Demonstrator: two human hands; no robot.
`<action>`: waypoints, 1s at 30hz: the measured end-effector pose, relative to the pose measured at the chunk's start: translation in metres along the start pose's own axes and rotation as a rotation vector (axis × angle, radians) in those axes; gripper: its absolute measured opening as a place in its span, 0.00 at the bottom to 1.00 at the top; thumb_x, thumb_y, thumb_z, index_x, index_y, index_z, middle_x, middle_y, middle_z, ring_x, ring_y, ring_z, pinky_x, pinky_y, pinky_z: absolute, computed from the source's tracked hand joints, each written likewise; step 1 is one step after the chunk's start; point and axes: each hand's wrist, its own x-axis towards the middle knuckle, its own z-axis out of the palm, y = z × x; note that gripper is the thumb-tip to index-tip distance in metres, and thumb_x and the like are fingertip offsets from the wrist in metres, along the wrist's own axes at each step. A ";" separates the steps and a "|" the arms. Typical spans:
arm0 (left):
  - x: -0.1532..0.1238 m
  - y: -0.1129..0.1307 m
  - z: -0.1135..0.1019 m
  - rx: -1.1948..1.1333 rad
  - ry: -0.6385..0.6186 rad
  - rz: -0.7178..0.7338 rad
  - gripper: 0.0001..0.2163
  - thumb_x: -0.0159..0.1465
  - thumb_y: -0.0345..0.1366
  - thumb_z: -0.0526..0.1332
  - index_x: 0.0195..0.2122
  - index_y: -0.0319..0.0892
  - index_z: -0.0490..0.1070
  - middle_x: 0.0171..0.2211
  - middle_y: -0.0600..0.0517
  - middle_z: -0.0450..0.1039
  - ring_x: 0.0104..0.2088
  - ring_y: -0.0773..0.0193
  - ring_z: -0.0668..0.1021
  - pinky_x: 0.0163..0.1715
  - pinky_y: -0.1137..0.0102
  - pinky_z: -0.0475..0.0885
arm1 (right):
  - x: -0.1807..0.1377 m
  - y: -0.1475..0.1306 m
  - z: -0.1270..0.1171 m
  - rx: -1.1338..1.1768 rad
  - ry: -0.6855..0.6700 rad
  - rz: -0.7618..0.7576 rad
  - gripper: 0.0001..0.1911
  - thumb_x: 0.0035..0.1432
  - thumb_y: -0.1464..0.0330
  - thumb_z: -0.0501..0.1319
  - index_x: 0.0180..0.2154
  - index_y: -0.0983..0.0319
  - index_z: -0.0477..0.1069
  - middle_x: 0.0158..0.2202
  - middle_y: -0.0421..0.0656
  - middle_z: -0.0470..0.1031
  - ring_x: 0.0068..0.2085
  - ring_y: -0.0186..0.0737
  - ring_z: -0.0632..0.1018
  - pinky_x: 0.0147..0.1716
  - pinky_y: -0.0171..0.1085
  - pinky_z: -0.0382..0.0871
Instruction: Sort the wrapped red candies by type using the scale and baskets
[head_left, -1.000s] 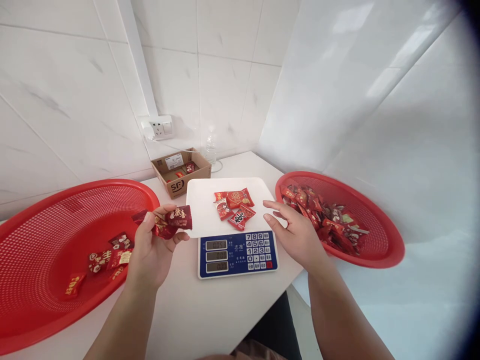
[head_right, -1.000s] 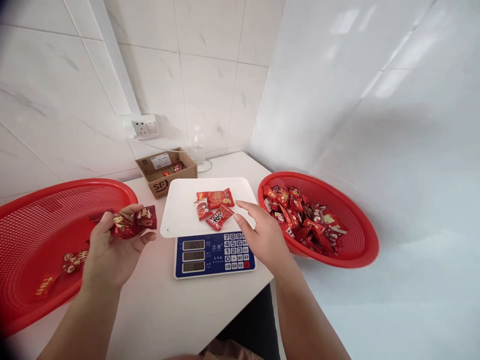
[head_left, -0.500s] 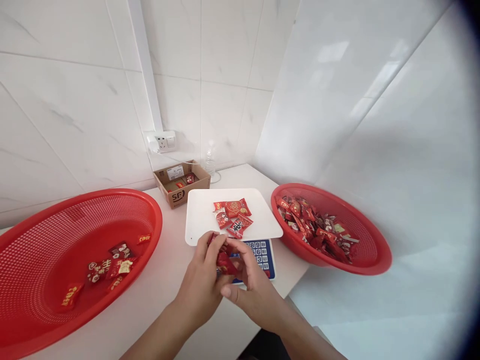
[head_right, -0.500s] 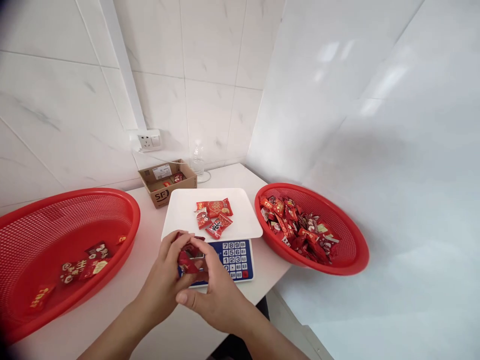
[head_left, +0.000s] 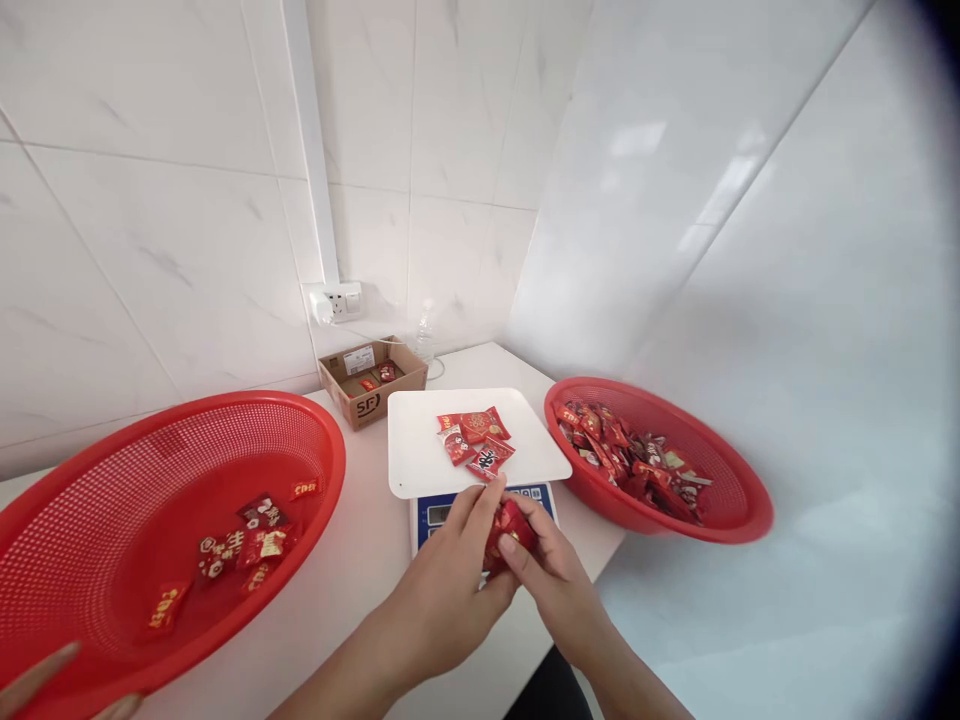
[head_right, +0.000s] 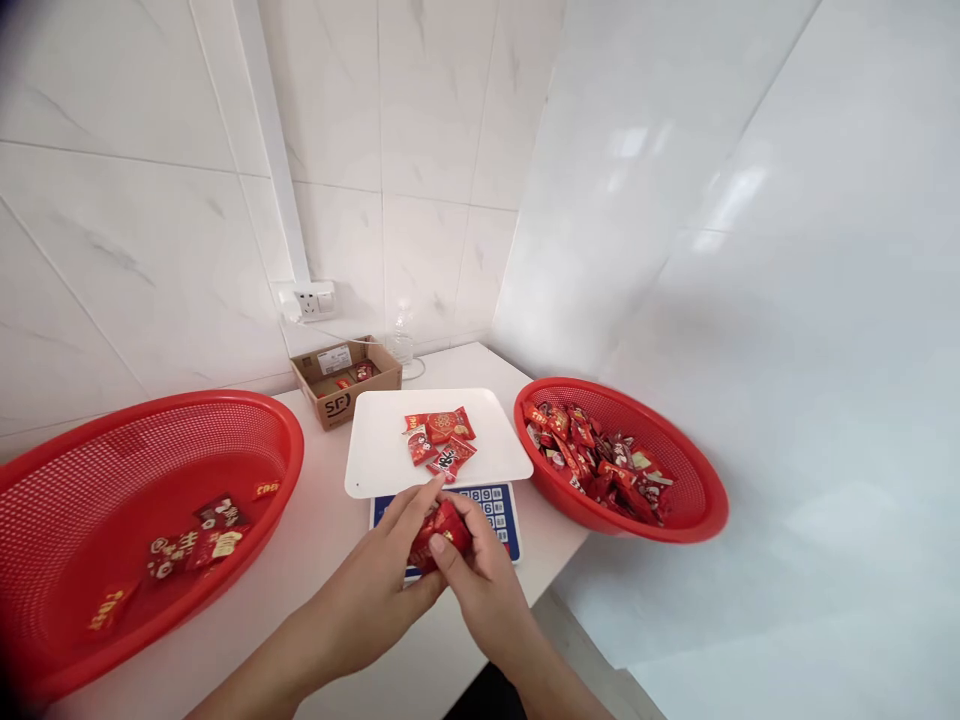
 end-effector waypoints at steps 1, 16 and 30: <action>0.000 0.001 -0.003 -0.008 -0.033 0.012 0.32 0.62 0.36 0.55 0.66 0.53 0.43 0.65 0.48 0.51 0.59 0.53 0.65 0.55 0.58 0.65 | -0.001 0.001 -0.001 0.036 0.018 0.021 0.23 0.55 0.55 0.61 0.50 0.56 0.66 0.47 0.45 0.73 0.48 0.45 0.73 0.47 0.43 0.69; 0.004 -0.013 -0.006 -0.103 -0.109 0.062 0.24 0.63 0.32 0.53 0.61 0.49 0.58 0.60 0.49 0.63 0.58 0.56 0.66 0.58 0.58 0.62 | -0.020 0.016 0.017 0.379 0.155 0.193 0.24 0.52 0.56 0.65 0.50 0.52 0.65 0.44 0.42 0.74 0.45 0.42 0.75 0.42 0.42 0.71; -0.016 -0.019 0.010 0.020 0.063 -0.106 0.24 0.63 0.42 0.56 0.61 0.55 0.57 0.59 0.50 0.65 0.54 0.56 0.73 0.53 0.60 0.69 | -0.004 0.001 -0.020 0.249 -0.171 0.204 0.25 0.47 0.54 0.67 0.45 0.57 0.68 0.33 0.40 0.72 0.33 0.36 0.75 0.32 0.37 0.73</action>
